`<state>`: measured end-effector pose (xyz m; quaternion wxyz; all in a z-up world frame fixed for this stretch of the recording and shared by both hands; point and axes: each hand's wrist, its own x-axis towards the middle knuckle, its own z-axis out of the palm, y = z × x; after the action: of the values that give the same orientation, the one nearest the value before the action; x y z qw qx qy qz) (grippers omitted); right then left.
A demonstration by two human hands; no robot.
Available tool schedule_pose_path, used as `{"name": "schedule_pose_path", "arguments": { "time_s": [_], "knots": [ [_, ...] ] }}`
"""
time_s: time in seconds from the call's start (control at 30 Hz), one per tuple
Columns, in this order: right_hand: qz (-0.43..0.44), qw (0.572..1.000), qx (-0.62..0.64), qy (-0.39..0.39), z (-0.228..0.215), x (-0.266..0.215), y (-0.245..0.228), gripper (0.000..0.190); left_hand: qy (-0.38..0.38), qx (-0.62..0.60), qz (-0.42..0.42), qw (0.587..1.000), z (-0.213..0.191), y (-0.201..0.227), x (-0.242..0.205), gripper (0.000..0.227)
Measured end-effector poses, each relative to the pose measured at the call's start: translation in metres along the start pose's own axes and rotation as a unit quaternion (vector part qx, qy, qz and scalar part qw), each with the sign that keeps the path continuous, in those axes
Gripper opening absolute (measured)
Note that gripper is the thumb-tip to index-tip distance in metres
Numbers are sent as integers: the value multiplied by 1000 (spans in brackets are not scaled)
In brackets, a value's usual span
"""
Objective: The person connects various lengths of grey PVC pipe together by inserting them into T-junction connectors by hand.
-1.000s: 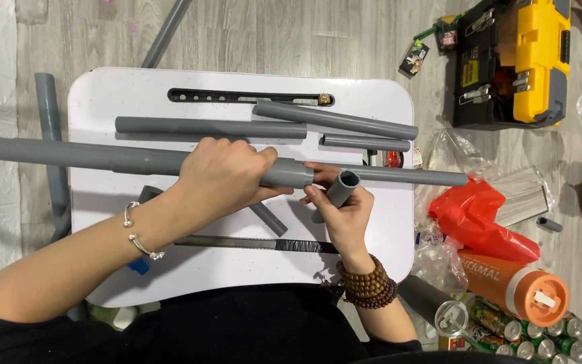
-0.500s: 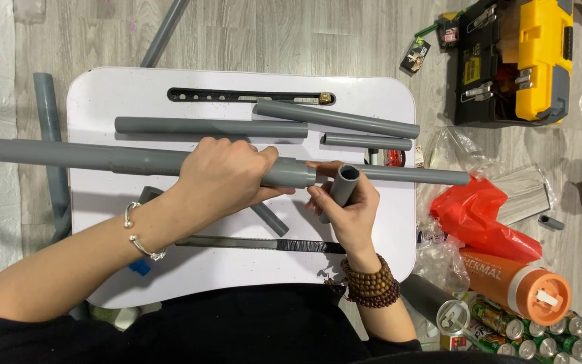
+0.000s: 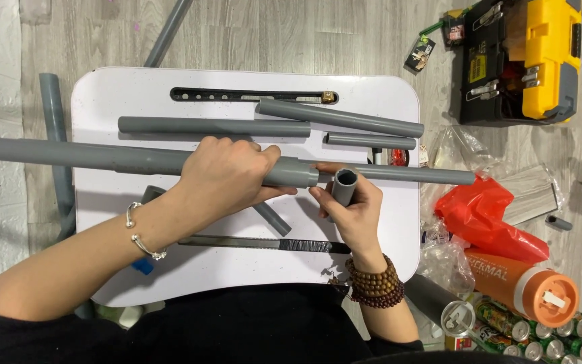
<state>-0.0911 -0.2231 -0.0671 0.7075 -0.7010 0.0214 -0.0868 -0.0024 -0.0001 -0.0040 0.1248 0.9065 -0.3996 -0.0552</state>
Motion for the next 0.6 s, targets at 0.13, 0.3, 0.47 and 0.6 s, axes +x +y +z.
{"name": "schedule_pose_path", "arguments": {
  "time_s": [0.13,0.3,0.47,0.6],
  "knots": [
    [3,1000,3,4,1,3,-11,35,-2,-3,0,1000,-1,0,1,56],
    [21,1000,-1,1,7,4,-18,31,-14,12,0,1000,-2,1,2,58],
    [14,1000,6,-13,5,2,-14,24,-16,1,-5,1000,-7,3,3,55],
    [-1,1000,15,-25,8,2,-18,18,-25,-1,-11,1000,-10,4,5,55]
  ]
}}
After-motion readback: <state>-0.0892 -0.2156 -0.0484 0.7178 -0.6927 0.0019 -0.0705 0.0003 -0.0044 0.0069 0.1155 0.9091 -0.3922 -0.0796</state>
